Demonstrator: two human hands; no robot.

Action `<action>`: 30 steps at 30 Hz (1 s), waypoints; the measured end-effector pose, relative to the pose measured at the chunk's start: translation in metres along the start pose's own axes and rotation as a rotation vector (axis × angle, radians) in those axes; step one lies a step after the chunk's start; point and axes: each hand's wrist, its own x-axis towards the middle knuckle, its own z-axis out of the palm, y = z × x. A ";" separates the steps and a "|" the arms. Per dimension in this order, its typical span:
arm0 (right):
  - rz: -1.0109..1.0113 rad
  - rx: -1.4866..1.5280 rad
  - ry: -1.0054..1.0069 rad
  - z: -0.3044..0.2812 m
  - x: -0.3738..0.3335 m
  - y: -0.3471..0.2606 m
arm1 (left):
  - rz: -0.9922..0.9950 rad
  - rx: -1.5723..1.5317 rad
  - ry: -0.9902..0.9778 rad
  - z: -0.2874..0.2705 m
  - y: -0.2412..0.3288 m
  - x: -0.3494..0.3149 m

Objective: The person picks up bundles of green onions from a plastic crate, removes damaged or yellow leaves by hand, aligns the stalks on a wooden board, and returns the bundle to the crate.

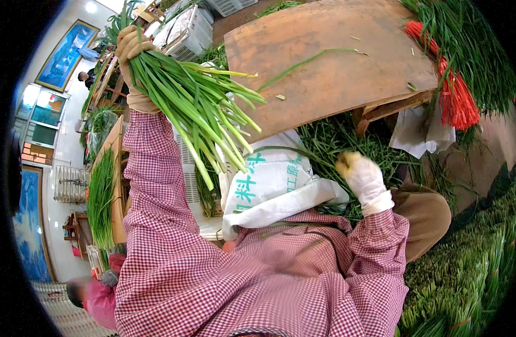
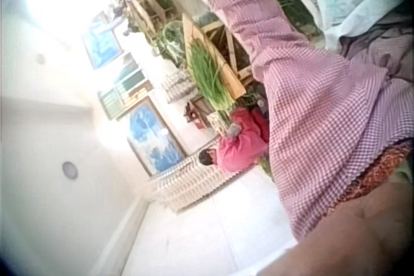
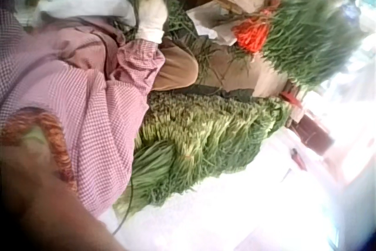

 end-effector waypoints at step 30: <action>-0.819 0.199 0.342 -0.061 0.031 -0.151 | 0.165 -0.082 0.043 -0.013 -0.046 -0.009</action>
